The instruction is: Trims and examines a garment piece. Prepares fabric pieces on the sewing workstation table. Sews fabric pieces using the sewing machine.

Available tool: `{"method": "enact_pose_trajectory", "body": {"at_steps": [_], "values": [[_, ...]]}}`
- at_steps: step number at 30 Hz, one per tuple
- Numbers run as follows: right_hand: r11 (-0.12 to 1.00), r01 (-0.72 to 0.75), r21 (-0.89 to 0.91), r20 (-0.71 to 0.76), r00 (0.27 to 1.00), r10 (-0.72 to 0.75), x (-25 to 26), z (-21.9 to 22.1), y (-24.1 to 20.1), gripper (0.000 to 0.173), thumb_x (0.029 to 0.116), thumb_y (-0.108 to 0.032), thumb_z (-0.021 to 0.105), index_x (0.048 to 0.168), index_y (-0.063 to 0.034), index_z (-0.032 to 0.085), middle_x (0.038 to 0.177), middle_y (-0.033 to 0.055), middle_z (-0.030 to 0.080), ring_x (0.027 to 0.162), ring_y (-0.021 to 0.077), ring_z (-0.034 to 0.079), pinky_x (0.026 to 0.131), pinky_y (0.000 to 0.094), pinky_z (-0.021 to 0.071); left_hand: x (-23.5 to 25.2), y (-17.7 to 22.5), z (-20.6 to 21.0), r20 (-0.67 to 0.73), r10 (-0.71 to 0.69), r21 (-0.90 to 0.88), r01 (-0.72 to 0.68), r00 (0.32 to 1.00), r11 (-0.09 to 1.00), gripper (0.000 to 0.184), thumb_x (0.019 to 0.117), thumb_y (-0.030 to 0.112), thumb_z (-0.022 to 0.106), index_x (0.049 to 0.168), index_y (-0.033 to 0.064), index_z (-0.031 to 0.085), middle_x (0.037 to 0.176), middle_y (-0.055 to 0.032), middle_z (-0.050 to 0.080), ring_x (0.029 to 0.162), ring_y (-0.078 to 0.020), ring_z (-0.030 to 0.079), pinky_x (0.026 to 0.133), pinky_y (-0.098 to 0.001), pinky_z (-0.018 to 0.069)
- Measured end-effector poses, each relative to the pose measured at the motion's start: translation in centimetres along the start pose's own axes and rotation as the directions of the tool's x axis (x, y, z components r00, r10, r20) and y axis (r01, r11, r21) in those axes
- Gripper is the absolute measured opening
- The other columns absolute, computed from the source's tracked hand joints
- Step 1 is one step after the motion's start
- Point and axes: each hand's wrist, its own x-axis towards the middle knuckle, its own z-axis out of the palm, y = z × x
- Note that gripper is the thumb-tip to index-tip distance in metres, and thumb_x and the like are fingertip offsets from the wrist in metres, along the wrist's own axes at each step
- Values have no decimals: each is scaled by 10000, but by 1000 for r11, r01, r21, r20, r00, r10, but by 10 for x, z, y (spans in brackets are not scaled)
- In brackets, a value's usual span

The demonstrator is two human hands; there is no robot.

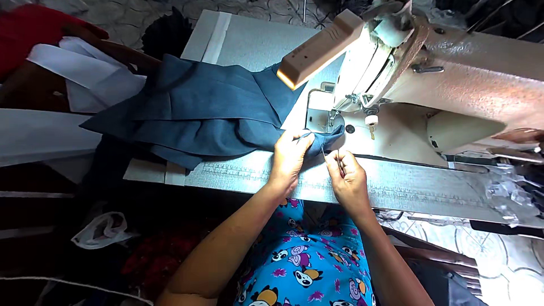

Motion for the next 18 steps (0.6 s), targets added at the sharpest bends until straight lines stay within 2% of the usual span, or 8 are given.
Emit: {"method": "enact_pose_trajectory", "body": {"at_steps": [4, 6, 8, 10, 12, 14, 16, 18], "values": [[999, 44, -9, 134, 990, -43, -11, -13, 10, 107, 950, -46, 621, 1023, 8, 679, 785, 4, 636, 655, -44, 527, 618, 106, 439, -1, 2, -1, 11, -32, -21, 33, 999, 999, 53, 1002, 138, 640, 1048, 111, 644, 1001, 13, 654, 889, -62, 625, 788, -274, 538], [999, 13, -30, 160, 987, -8, -11, -23, 15, 207, 905, -68, 681, 1104, -17, 705, 802, -5, 669, 671, -37, 564, 635, 126, 474, -1, 1, -2, 9, -32, -36, 32, 999, 999, 48, 1004, 134, 636, 1045, 109, 643, 995, 9, 657, 888, -66, 630, 793, -276, 541], [996, -15, -85, 109, 994, 24, -8, -32, 17, 336, 869, -174, 748, 1177, -49, 691, 801, -12, 663, 659, -5, 564, 611, 180, 480, -1, 1, -4, 11, -40, -52, 40, 999, 998, 44, 1007, 142, 632, 1038, 111, 635, 987, 6, 657, 879, -69, 635, 786, -278, 548], [984, 25, -176, 43, 999, -17, -4, -36, 18, 486, 875, -309, 753, 1257, -40, 619, 906, 32, 673, 747, 75, 604, 659, 284, 511, -2, 2, -5, 15, -59, -67, 60, 998, 996, 52, 1011, 150, 629, 1049, 113, 630, 991, 3, 660, 882, -76, 643, 790, -285, 557], [940, 158, -302, -7, 986, -168, 2, -36, 18, 431, 950, -279, 673, 1270, -1, 602, 1018, 112, 690, 848, 167, 662, 726, 362, 552, -2, 3, -5, 14, -64, -74, 65, 998, 995, 51, 1009, 144, 630, 1050, 115, 623, 987, 7, 654, 874, -73, 639, 784, -275, 554], [848, 283, -447, -31, 943, -331, 8, -31, 17, 312, 978, -202, 655, 1216, -3, 687, 973, 162, 685, 832, 264, 660, 717, 422, 518, -2, 3, -4, 7, -62, -73, 62, 998, 995, 33, 1007, 142, 631, 1032, 124, 620, 980, 18, 653, 869, -64, 638, 775, -266, 552], [780, 326, -535, -12, 920, -393, 11, -28, 17, 294, 977, -207, 645, 1200, -40, 737, 905, 148, 687, 784, 277, 658, 690, 421, 502, -2, 3, -5, 11, -67, -64, 67, 998, 996, 74, 1008, 147, 627, 1072, 110, 630, 1025, 1, 651, 911, -85, 635, 806, -301, 550], [771, 339, -539, 8, 917, -399, 12, -25, 18, 296, 981, -211, 636, 1200, -44, 745, 867, 135, 680, 758, 267, 655, 675, 406, 508, -2, 3, -5, 17, -65, -60, 66, 998, 996, 75, 1009, 153, 625, 1071, 110, 629, 1033, -1, 649, 919, -88, 634, 815, -309, 550]]}}
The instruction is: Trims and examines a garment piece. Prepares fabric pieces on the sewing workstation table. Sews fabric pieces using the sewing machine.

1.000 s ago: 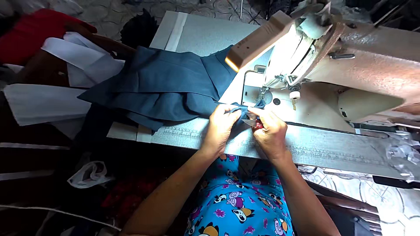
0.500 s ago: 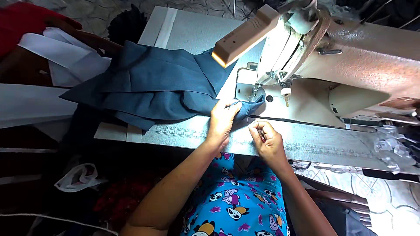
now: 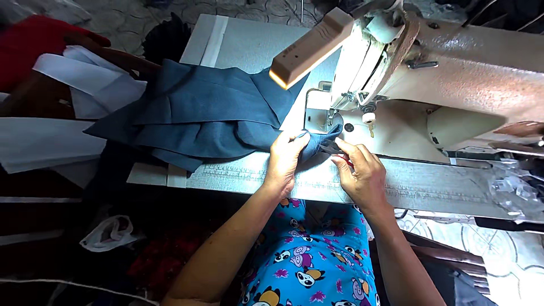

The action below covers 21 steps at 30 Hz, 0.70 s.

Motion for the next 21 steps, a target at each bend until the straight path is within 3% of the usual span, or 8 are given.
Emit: {"method": "enact_pose_trajectory", "body": {"at_steps": [7, 12, 15, 17, 19, 21], "values": [[998, 59, -15, -2, 998, -59, 4, 8, -3, 288, 994, -188, 602, 1196, -50, 755, 838, 127, 678, 730, 265, 650, 636, 387, 495, -1, -1, 1, 11, 47, 32, -48, 999, 998, 23, 1003, 131, 632, 1020, 116, 637, 986, 15, 655, 879, -62, 635, 781, -267, 546], [998, 63, -20, -21, 998, -63, 0, 8, 1, 256, 996, -163, 599, 1160, -72, 774, 818, 116, 685, 724, 253, 657, 652, 389, 505, -2, -6, -2, 27, 100, 71, -102, 995, 992, 56, 1004, 120, 628, 1055, 96, 634, 943, 11, 656, 836, -49, 636, 760, -247, 548], [989, -114, -91, -16, 994, 113, -16, -13, 18, 268, 1014, -197, 604, 1189, -51, 746, 907, 160, 721, 788, 308, 694, 702, 476, 549, -6, -16, -13, 169, 209, 127, -232, 963, 964, 146, 1006, 106, 619, 1134, 36, 617, 871, -7, 663, 771, -52, 631, 717, -260, 554], [950, -217, -223, 10, 974, 225, -22, -32, 38, 318, 996, -171, 606, 1229, 21, 705, 1015, 257, 722, 875, 431, 707, 752, 600, 535, -12, -17, -23, 312, 225, 147, -281, 923, 948, 148, 973, 64, 637, 1090, -26, 648, 872, -16, 676, 785, -35, 635, 752, -241, 553], [895, -283, -345, 31, 950, 312, -29, -48, 57, 344, 1009, -163, 586, 1252, 63, 676, 1066, 332, 688, 951, 534, 673, 781, 693, 476, -18, -13, -34, 446, 218, 154, -314, 868, 937, 144, 960, 70, 635, 1051, -35, 670, 850, 33, 655, 768, 46, 582, 745, -154, 499], [859, -311, -407, 40, 933, 357, -33, -58, 72, 352, 1008, -175, 581, 1250, 59, 684, 1100, 381, 645, 1019, 608, 612, 807, 753, 410, -18, -6, -41, 500, 223, 175, -350, 837, 920, 156, 973, 84, 625, 1049, -44, 671, 866, 28, 655, 770, 72, 561, 740, -121, 478]]}}
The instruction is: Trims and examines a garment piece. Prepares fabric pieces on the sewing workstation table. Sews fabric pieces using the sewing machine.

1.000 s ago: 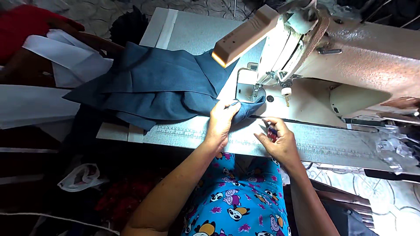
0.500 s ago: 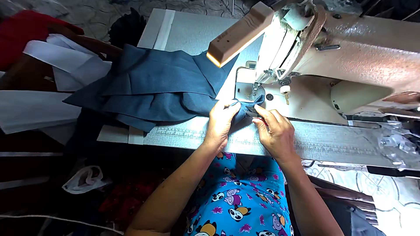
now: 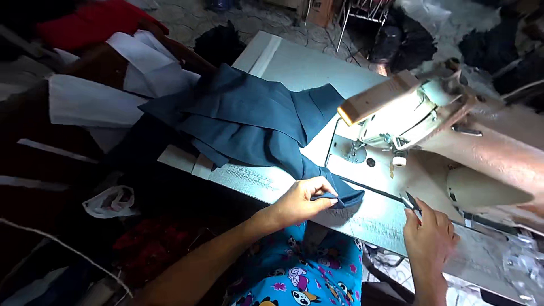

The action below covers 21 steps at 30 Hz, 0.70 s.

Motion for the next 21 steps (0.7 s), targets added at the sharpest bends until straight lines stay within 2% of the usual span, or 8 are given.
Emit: {"method": "enact_pose_trajectory", "body": {"at_steps": [4, 6, 8, 10, 13, 16, 18, 21], "values": [[1000, 28, -6, -27, 999, -28, -2, 2, -5, 367, 978, -146, 593, 1297, 10, 685, 1244, 398, 597, 1126, 644, 551, 867, 782, 363, 18, 8, -17, -184, 157, 374, -79, 970, 924, 165, 968, 161, 656, 1004, 16, 728, 844, -33, 705, 752, -36, 631, 725, -228, 532], [994, 94, 53, -44, 995, -91, -3, 6, -18, 394, 957, -175, 579, 1291, 5, 688, 1249, 364, 613, 1123, 598, 576, 873, 749, 392, 37, 11, -33, -188, 201, 550, -66, 961, 832, 223, 968, 226, 666, 1013, 23, 748, 945, -116, 730, 905, -234, 684, 824, -450, 538], [971, 165, 174, -60, 986, -157, -1, 13, -34, 411, 957, -194, 578, 1276, 41, 685, 1238, 328, 634, 1126, 524, 602, 909, 676, 431, 62, 9, -50, -162, 272, 592, -127, 949, 796, 269, 985, 201, 598, 995, -36, 725, 1019, -187, 705, 1018, -324, 665, 898, -510, 508], [921, 237, 309, -55, 971, -232, 0, 18, -55, 450, 965, -194, 579, 1286, 116, 638, 1280, 335, 622, 1187, 480, 602, 994, 593, 465, 85, 0, -64, -245, 282, 597, -85, 928, 798, 340, 1040, 147, 489, 1185, -102, 670, 1239, -268, 663, 1225, -375, 611, 1071, -495, 448], [817, 358, 451, 3, 915, -403, -2, 27, -91, 465, 974, -263, 595, 1252, 104, 658, 1319, 317, 621, 1224, 435, 620, 1012, 543, 511, 120, -7, -75, -442, -67, 573, 339, 894, 746, 674, 994, 362, 640, 1502, -34, 440, 1494, -314, 449, 1408, -448, 435, 1141, -576, 380], [765, 468, 442, 158, 799, -580, -10, 34, -126, 456, 985, -360, 585, 1303, -55, 701, 1332, 245, 649, 1199, 434, 643, 949, 630, 506, 138, -13, -84, -374, -120, 712, 368, 920, 598, 413, 1000, 194, 639, 1345, -31, 603, 1343, -296, 567, 1307, -465, 518, 1043, -612, 447], [725, 563, 396, 189, 723, -664, -17, 44, -145, 498, 992, -497, 520, 1292, -161, 731, 1316, 224, 668, 1182, 466, 642, 935, 678, 483, 142, -1, -101, -349, -3, 710, 267, 937, 651, 285, 1034, 117, 560, 1245, -49, 655, 1257, -293, 630, 1210, -454, 602, 1020, -607, 464], [710, 574, 408, 255, 675, -692, -5, 59, -178, 526, 1016, -543, 453, 1328, -211, 715, 1350, 214, 649, 1221, 471, 603, 955, 681, 439, 122, 36, -120, -402, 290, 724, 108, 868, 681, 325, 1070, 119, 483, 1273, -72, 649, 1252, -278, 657, 1202, -401, 633, 1062, -535, 465]]}}
